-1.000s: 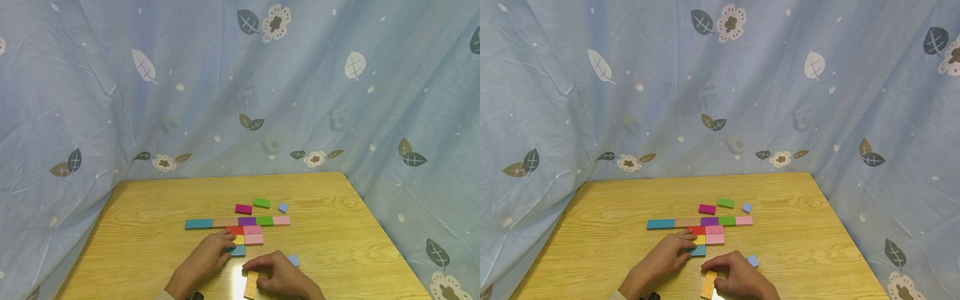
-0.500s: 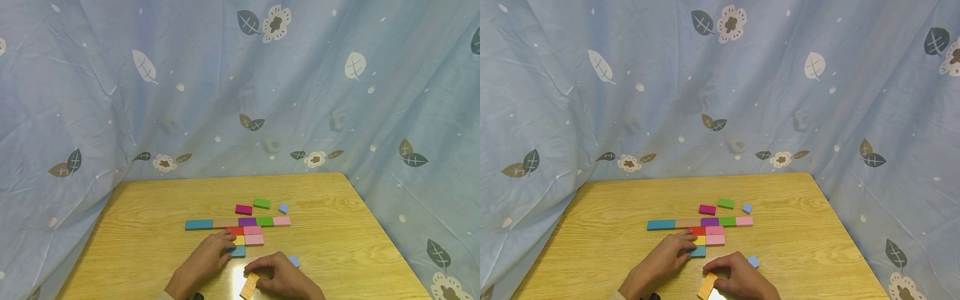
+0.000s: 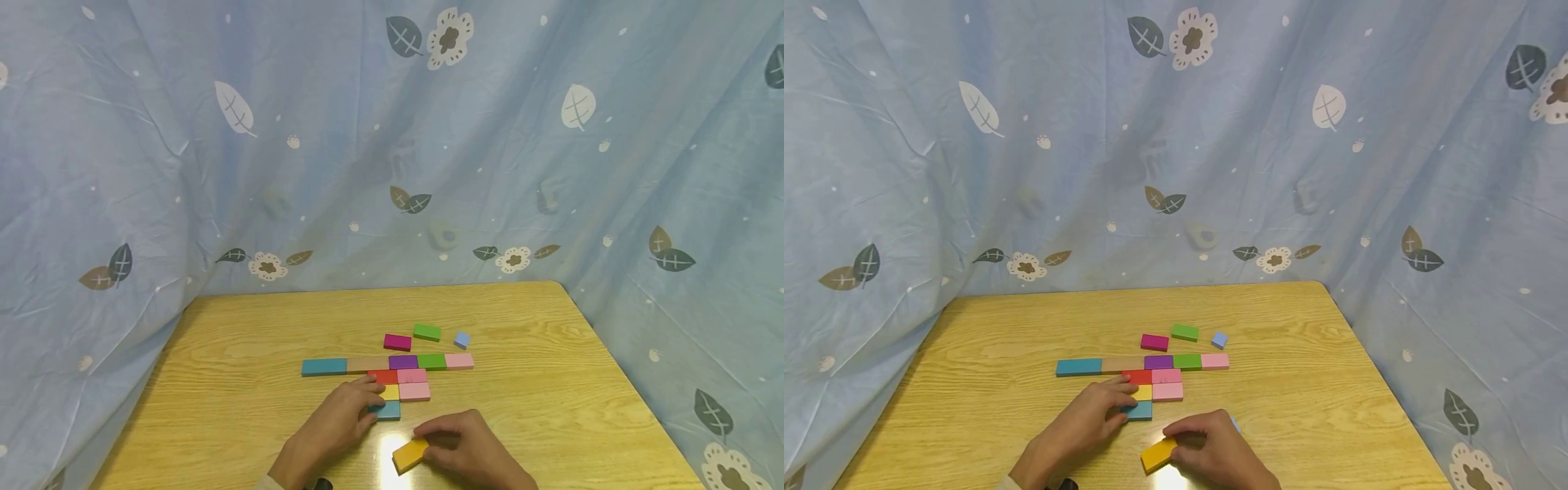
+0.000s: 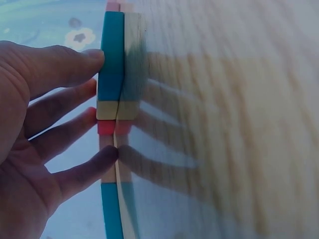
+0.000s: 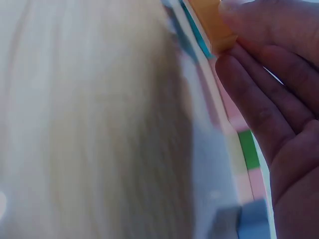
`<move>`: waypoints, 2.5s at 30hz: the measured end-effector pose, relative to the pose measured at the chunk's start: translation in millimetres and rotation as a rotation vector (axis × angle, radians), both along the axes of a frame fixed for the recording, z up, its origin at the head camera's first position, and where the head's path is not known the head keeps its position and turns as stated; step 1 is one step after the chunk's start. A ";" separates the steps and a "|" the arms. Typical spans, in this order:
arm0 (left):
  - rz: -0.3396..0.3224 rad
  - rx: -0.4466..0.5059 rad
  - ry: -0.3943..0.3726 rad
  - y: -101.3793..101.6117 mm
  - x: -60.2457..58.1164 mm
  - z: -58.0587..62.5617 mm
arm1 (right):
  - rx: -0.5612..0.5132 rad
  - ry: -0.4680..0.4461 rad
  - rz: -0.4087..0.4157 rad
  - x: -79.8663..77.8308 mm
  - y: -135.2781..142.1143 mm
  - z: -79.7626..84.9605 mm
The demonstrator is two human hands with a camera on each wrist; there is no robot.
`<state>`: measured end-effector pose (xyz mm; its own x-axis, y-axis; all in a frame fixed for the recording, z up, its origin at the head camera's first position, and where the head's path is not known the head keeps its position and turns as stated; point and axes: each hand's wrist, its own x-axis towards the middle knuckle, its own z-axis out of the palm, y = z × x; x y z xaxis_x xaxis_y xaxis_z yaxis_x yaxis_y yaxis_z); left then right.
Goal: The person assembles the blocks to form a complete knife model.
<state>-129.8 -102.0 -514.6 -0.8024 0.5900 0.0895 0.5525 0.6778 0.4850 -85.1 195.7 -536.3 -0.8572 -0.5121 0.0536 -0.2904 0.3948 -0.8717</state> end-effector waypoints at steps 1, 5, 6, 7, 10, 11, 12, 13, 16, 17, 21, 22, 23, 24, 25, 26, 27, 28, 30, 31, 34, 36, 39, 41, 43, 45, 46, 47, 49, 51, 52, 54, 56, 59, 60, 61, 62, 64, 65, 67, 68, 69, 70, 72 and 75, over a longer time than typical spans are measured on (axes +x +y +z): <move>-0.002 -0.003 0.000 0.2 -0.2 -0.1 | 0.013 0.019 -0.026 0.4 3.3 1.0; -0.009 -0.012 -0.001 0.4 -0.8 -0.4 | 0.055 0.085 -0.129 1.9 18.1 4.1; -0.011 -0.013 -0.001 0.3 -0.8 -0.3 | 0.056 0.095 -0.151 1.8 21.4 4.6; -0.013 -0.015 0.001 0.1 -0.9 -0.2 | 0.059 0.103 -0.172 1.5 24.7 5.2; -0.022 -0.007 0.009 -0.7 -0.9 -0.2 | 0.069 0.138 -0.224 -1.0 31.2 6.5; -0.023 -0.005 0.010 -1.0 -0.9 -0.1 | 0.072 0.155 -0.236 -2.1 32.1 7.0; -0.024 -0.005 0.011 -1.2 -0.7 0.2 | 0.074 0.170 -0.244 -3.3 32.4 7.4; -0.023 -0.004 0.010 -1.3 -0.5 0.4 | 0.077 0.188 -0.248 -4.6 32.1 7.7; -0.019 -0.006 0.000 -1.3 -0.1 0.4 | 0.071 0.237 -0.238 -8.0 28.2 7.7; -0.017 -0.006 -0.004 -1.2 0.0 0.7 | 0.069 0.250 -0.233 -9.1 26.3 7.3; -0.013 0.000 -0.014 -1.1 0.1 0.8 | 0.068 0.284 -0.223 -14.2 16.8 5.5; -0.014 0.003 -0.015 -1.1 0.0 1.0 | 0.075 0.292 -0.225 -15.6 14.2 5.3; -0.014 0.005 -0.014 -1.1 -0.2 0.9 | 0.084 0.296 -0.228 -16.9 11.8 5.0; -0.014 0.007 -0.014 -1.1 -0.4 0.5 | 0.093 0.307 -0.229 -18.4 9.5 4.6; -0.015 0.007 -0.014 -1.1 -0.7 0.2 | 0.098 0.314 -0.231 -19.8 7.4 4.5; -0.016 0.006 -0.012 -1.0 -0.9 0.0 | 0.107 0.324 -0.232 -21.1 5.6 4.2; -0.016 0.004 -0.011 -1.1 -0.9 0.0 | 0.118 0.335 -0.234 -22.4 4.0 4.1; -0.016 0.001 -0.010 -1.0 -0.9 -0.1 | 0.124 0.347 -0.232 -23.6 2.7 3.7; -0.015 -0.005 -0.009 -0.7 -1.0 -0.3 | 0.123 0.366 -0.220 -26.2 0.9 2.8; -0.015 -0.009 -0.008 -0.5 -1.0 -0.2 | 0.123 0.369 -0.214 -27.1 0.3 2.4; -0.015 -0.014 -0.007 0.0 -1.2 -0.2 | 0.120 0.378 -0.186 -30.1 -0.7 0.7; -0.016 -0.018 -0.005 0.2 -1.3 0.1 | 0.128 0.378 -0.176 -31.5 -0.9 -0.5; -0.020 -0.020 0.003 -0.1 -1.2 0.5 | 0.135 0.380 -0.164 -32.5 -1.7 -0.8; -0.025 -0.016 0.013 -0.4 -1.3 0.8 | 0.133 0.380 -0.156 -32.6 -2.5 -0.3; -0.027 -0.010 0.020 -0.8 -1.3 0.5 | 0.137 0.387 -0.149 -33.0 -3.4 0.6; -0.029 -0.003 0.023 -1.0 -1.6 -0.2 | 0.146 0.386 -0.146 -33.5 -4.3 1.0; -0.030 -0.002 0.024 -1.1 -1.6 -0.3 | 0.151 0.387 -0.143 -33.8 -4.6 1.2; -0.031 0.001 0.026 -1.1 -1.7 -0.5 | 0.158 0.388 -0.145 -34.0 -4.9 1.2; -0.033 0.003 0.030 -1.2 -1.9 -1.1 | 0.166 0.397 -0.146 -34.3 -5.3 1.0; -0.033 0.005 0.032 -1.3 -1.8 -1.3 | 0.161 0.415 -0.143 -34.7 -5.7 0.4; -0.032 0.006 0.032 -1.2 -1.6 -1.0 | 0.155 0.428 -0.139 -34.7 -6.0 0.4; -0.028 0.006 0.027 -1.0 -1.3 -0.9 | 0.145 0.454 -0.133 -35.0 -6.4 0.0; -0.024 0.007 0.025 -0.9 -0.9 -0.9 | 0.137 0.470 -0.129 -35.2 -6.9 -0.3; -0.024 0.011 0.030 -0.9 -0.6 -0.1 | 0.140 0.485 -0.128 -35.6 -7.6 -0.3; -0.025 0.011 0.033 -0.9 -0.6 -0.1 | 0.144 0.495 -0.127 -35.9 -7.9 -0.4; -0.026 0.013 0.035 -1.0 -0.5 0.1 | 0.147 0.505 -0.125 -36.2 -8.1 -0.4; -0.026 0.013 0.035 -1.1 -0.5 0.3 | 0.152 0.517 -0.124 -36.7 -8.4 -0.4; -0.024 0.013 0.036 -1.2 -0.5 0.4 | 0.161 0.544 -0.116 -37.9 -8.9 -0.4; -0.023 0.013 0.035 -1.2 -0.6 0.1 | 0.164 0.554 -0.112 -38.4 -9.2 -0.2; -0.016 0.011 0.029 -1.2 -0.9 0.0 | 0.173 0.564 -0.105 -39.1 -9.8 0.4; -0.014 0.011 0.028 -1.2 -1.1 -0.3 | 0.177 0.563 -0.102 -39.2 -10.0 0.7; -0.013 0.012 0.028 -1.2 -1.3 -0.5 | 0.181 0.559 -0.100 -39.2 -10.2 1.2; -0.011 0.012 0.024 -1.2 -1.5 -0.7 | 0.186 0.553 -0.098 -39.1 -10.5 1.7; -0.013 0.015 0.029 -1.3 -1.5 -0.8 | 0.193 0.539 -0.098 -38.8 -10.8 2.6; -0.020 0.021 0.037 -1.6 -1.1 -0.6 | 0.196 0.533 -0.098 -39.1 -11.3 3.5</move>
<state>-130.9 -103.5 -515.2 -0.7864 0.6037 0.1312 0.5836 0.6563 0.4782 -124.1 184.3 -532.8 -0.7817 -0.4753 0.4038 -0.6235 0.5816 -0.5225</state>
